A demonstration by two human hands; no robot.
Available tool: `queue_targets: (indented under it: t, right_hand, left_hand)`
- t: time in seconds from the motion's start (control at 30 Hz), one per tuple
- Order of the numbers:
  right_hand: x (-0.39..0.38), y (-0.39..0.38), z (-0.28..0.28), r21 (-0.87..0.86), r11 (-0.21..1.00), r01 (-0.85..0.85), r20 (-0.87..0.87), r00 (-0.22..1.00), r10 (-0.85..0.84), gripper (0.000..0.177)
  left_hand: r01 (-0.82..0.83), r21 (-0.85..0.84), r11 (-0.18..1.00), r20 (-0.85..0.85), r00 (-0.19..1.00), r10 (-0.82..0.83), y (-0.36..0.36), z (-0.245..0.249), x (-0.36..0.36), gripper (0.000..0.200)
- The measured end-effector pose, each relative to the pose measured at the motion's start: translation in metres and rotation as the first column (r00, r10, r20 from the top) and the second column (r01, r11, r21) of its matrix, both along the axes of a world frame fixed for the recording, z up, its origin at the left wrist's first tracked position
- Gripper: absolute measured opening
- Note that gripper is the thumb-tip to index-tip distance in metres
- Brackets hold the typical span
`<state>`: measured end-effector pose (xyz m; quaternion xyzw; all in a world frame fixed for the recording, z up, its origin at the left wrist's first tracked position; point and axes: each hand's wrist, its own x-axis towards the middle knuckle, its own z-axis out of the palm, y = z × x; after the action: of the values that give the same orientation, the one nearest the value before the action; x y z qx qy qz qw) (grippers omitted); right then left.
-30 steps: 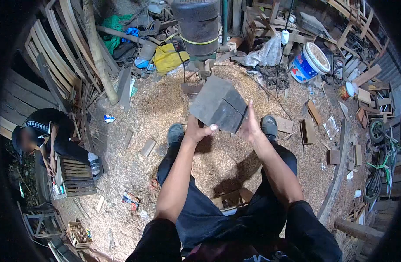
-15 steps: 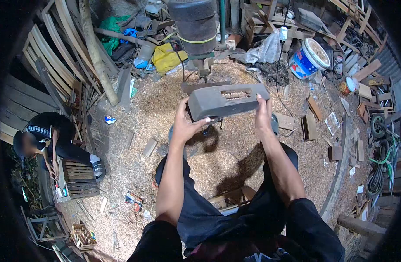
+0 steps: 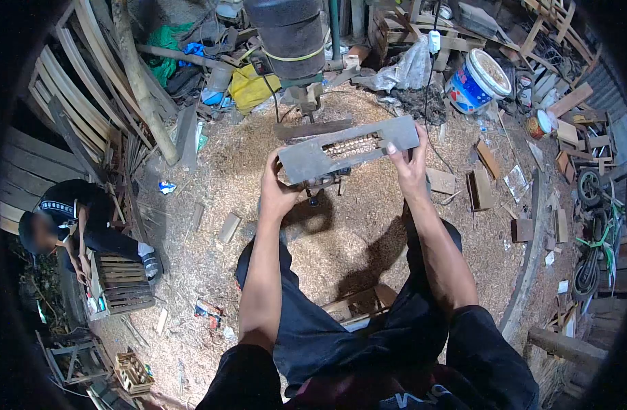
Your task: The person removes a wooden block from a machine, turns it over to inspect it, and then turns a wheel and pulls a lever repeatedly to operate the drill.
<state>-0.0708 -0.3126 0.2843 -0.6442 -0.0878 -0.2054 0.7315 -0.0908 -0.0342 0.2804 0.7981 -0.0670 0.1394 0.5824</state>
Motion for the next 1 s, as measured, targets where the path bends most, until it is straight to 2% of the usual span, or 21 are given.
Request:
queue_targets:
  t: [0.13,0.23,0.3,0.43,0.5,0.53,0.63,0.7,0.77,0.8,0.83,0.87,0.9,0.93,1.0]
  right_hand:
    - [-0.004,-0.003,0.001,-0.045,0.999,-0.009,0.044,0.999,0.011,0.089]
    - [-0.011,-0.006,0.007,-0.102,0.995,0.002,0.091,0.996,0.007,0.094]
    - [-0.014,-0.011,0.012,-0.161,0.987,-0.002,0.139,0.99,0.024,0.097]
    - [-0.017,-0.011,0.016,-0.173,0.984,-0.037,0.247,0.966,0.079,0.102]
    - [-0.016,-0.013,0.017,-0.216,0.976,0.001,0.27,0.961,0.058,0.103]
    - [-0.015,-0.015,0.013,-0.218,0.976,0.025,0.258,0.965,0.033,0.102]
    - [-0.009,-0.021,0.004,-0.25,0.963,0.101,0.218,0.975,-0.046,0.095]
    - [-0.011,-0.025,0.007,-0.303,0.941,0.15,0.185,0.978,-0.096,0.086]
    - [-0.01,-0.023,0.015,-0.248,0.962,0.117,-0.024,0.992,-0.126,0.076]
    - [-0.01,-0.023,0.016,-0.217,0.97,0.107,-0.132,0.982,-0.137,0.071]
    - [-0.002,-0.028,0.001,-0.137,0.99,0.023,-0.212,0.976,-0.052,0.061]
    - [-0.001,-0.029,-0.007,-0.164,0.986,-0.012,-0.243,0.969,-0.029,0.061]
    - [-0.001,-0.028,-0.009,-0.19,0.981,-0.045,-0.275,0.961,-0.009,0.06]
    - [-0.002,-0.029,-0.01,-0.217,0.973,-0.081,-0.305,0.952,0.011,0.06]
    - [-0.005,-0.033,-0.013,-0.231,0.96,-0.157,-0.284,0.955,0.088,0.07]
  left_hand:
    - [0.081,-0.126,0.989,0.057,0.996,-0.074,0.0,-0.009,0.005,0.074]
    - [0.134,-0.421,0.897,0.004,0.989,-0.146,-0.003,-0.009,0.008,0.071]
    - [0.144,-0.385,0.912,0.068,0.989,-0.128,-0.002,-0.01,0.012,0.075]
    - [0.149,-0.301,0.942,0.131,0.985,-0.113,0.0,-0.004,0.008,0.078]
    - [0.144,-0.385,0.912,0.063,0.99,-0.13,-0.002,0.003,0.002,0.078]
    - [0.14,-0.426,0.894,0.027,0.989,-0.142,-0.003,0.007,-0.001,0.078]
    - [0.062,-0.148,0.987,-0.115,0.99,-0.08,-0.001,0.012,-0.007,0.079]
    - [0.071,-0.177,0.982,-0.082,0.993,-0.087,0.0,0.004,-0.005,0.08]
    - [0.124,-0.204,0.971,-0.068,0.988,-0.141,0.001,-0.001,-0.002,0.08]
    - [0.079,-0.284,0.956,-0.147,0.981,-0.124,-0.003,0.004,-0.003,0.081]
    - [0.028,-0.36,0.933,-0.228,0.967,-0.117,-0.009,0.009,-0.004,0.082]
    - [-0.028,-0.429,0.903,-0.309,0.944,-0.118,-0.013,0.014,-0.005,0.082]
    - [0.011,-0.426,0.905,-0.268,0.954,-0.138,-0.015,0.019,-0.002,0.084]
    - [-0.031,-0.441,0.897,-0.288,0.952,-0.108,-0.014,0.014,0.006,0.084]
    - [-0.127,-0.461,0.879,-0.332,0.942,-0.038,-0.007,0.009,0.014,0.083]
